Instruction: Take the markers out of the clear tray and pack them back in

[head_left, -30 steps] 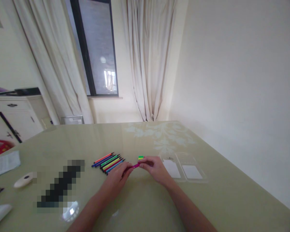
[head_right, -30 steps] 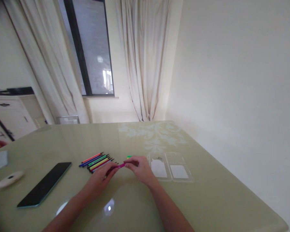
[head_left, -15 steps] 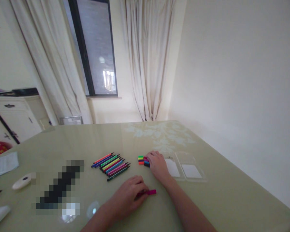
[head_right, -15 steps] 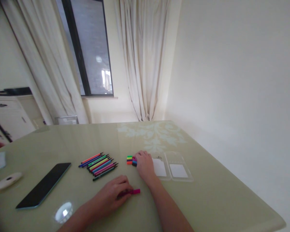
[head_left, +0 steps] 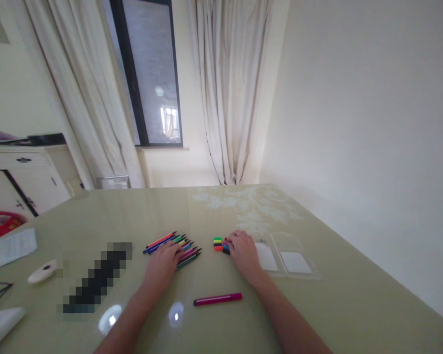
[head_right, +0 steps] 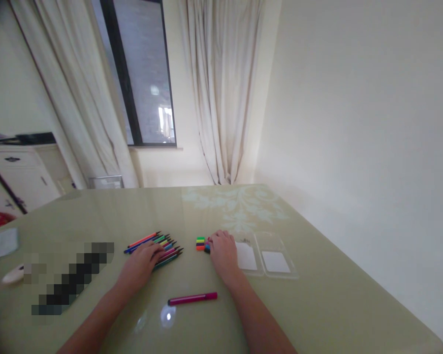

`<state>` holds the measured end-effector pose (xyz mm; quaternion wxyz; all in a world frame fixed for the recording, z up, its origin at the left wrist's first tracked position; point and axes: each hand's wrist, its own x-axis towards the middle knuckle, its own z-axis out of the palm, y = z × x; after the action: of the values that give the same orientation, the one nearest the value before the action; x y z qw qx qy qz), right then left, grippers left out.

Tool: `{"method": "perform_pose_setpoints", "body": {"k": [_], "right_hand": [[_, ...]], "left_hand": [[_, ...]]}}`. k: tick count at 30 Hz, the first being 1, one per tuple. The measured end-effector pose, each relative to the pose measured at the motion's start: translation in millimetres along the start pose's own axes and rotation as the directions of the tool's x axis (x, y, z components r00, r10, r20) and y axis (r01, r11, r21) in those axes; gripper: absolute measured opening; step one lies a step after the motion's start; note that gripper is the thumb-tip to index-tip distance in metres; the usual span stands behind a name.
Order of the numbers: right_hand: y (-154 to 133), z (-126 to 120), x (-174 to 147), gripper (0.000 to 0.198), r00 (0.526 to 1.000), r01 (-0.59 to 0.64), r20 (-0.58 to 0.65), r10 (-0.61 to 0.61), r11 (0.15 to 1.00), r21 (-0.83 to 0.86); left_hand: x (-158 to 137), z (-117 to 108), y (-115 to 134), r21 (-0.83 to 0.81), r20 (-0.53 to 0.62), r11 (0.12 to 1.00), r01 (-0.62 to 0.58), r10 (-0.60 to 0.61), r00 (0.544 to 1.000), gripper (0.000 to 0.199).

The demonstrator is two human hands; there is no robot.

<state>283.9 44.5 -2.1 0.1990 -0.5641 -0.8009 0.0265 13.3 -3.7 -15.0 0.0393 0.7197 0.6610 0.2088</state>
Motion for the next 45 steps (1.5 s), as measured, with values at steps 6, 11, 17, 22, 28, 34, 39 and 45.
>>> {"method": "perform_pose_setpoints", "body": {"k": [6, 11, 17, 22, 28, 34, 39, 45], "right_hand": [[1, 1, 2, 0.020, 0.998, -0.056, -0.017, 0.055, 0.998, -0.007], [2, 2, 4, 0.020, 0.996, -0.089, -0.031, 0.089, 0.996, 0.007], [1, -1, 2, 0.018, 0.993, -0.106, -0.040, 0.107, 0.994, 0.023], [1, -2, 4, 0.017, 0.988, -0.102, -0.084, 0.128, 0.960, 0.261], [-10, -12, -1, 0.021, 0.996, 0.043, -0.082, 0.026, 0.677, 0.734], [-19, -17, -6, 0.023, 0.989, 0.123, -0.150, -0.015, 0.657, 0.744], [-20, -10, -6, 0.018, 0.989, 0.132, -0.142, -0.032, 0.606, 0.784], [-19, -8, -7, 0.018, 0.999, 0.031, -0.019, -0.032, 0.466, 0.884]], "left_hand": [[-1, -1, 1, 0.035, 0.047, 0.999, -0.014, 0.012, 0.999, 0.026], [-2, 1, -3, 0.037, 0.037, 0.999, -0.027, 0.026, 0.999, 0.024], [2, 3, 2, -0.083, -0.069, 0.995, -0.047, 0.041, 0.997, 0.022], [2, 6, 20, -0.268, -0.056, 0.963, -0.025, 0.011, 0.998, 0.024], [-3, 8, 34, -0.409, -0.087, 0.903, -0.134, 0.108, 0.990, 0.028], [-4, 2, 40, -0.437, -0.080, 0.888, -0.144, 0.122, 0.989, 0.028], [-6, -3, 47, -0.453, -0.081, 0.875, -0.173, 0.154, 0.985, 0.027], [-11, -6, 54, -0.483, -0.099, 0.848, -0.217, 0.193, 0.976, 0.026]]}}
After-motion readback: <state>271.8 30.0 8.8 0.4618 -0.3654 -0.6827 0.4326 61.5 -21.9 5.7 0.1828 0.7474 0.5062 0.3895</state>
